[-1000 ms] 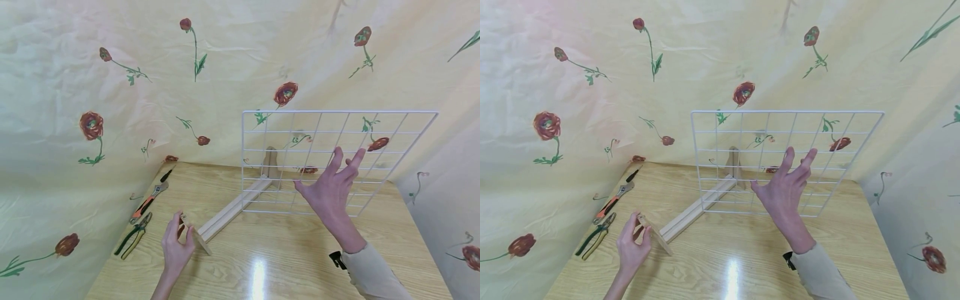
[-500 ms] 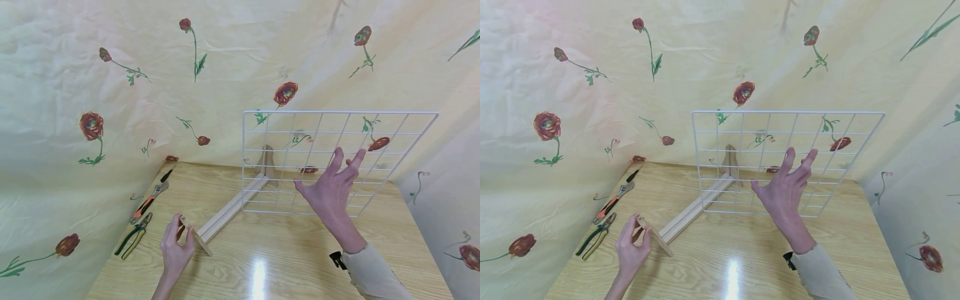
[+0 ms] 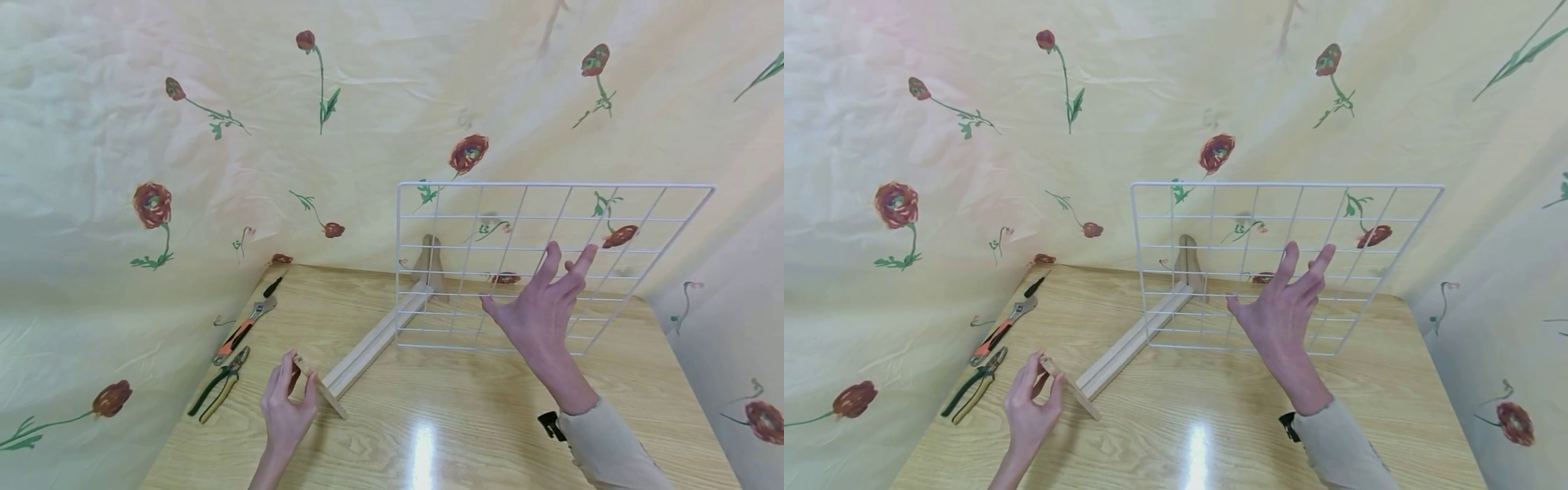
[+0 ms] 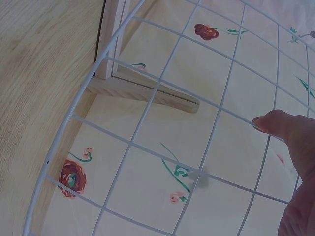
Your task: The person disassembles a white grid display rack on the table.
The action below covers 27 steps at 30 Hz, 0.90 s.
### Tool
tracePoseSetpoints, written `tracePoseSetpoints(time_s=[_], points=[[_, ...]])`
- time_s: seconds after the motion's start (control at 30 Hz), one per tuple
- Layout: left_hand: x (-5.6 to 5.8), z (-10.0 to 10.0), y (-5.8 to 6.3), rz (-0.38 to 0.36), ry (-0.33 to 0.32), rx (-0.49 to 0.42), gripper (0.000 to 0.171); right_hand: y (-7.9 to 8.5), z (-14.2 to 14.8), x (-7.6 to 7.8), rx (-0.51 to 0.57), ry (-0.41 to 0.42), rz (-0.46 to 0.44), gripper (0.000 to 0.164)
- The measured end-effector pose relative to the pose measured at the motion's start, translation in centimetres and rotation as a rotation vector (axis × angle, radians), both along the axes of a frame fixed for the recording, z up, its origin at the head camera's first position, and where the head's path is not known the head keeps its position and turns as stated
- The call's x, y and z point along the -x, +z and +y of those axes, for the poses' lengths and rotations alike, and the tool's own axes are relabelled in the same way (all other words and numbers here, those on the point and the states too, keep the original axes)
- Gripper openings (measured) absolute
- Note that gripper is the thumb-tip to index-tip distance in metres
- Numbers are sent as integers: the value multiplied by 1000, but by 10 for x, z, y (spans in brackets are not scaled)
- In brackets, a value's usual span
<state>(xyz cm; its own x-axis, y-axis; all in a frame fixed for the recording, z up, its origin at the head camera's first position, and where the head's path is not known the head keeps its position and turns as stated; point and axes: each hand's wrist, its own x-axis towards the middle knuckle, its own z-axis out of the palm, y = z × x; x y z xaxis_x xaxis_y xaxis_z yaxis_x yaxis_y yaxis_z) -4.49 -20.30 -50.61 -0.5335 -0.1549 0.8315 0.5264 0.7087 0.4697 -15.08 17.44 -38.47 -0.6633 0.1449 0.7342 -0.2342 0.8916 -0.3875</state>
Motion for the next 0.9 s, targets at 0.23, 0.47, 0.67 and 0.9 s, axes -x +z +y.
tracePoseSetpoints(time_s=[0.23, 0.47, 0.67, 0.9], points=[[-3, 0, 0, 19, 25, 15, 47, 0, -1, -1, 9, 7, 2, 131], [-4, 1, 0, 30, 40, 10, 46, 0, -2, -2, 6, 0, 3, 130], [-5, 1, -1, 38, 61, 21, 46, -1, -1, -2, -6, -1, 21, 130], [-7, 2, -2, 45, 96, 37, 44, -3, 0, -1, -24, -8, 38, 132]])
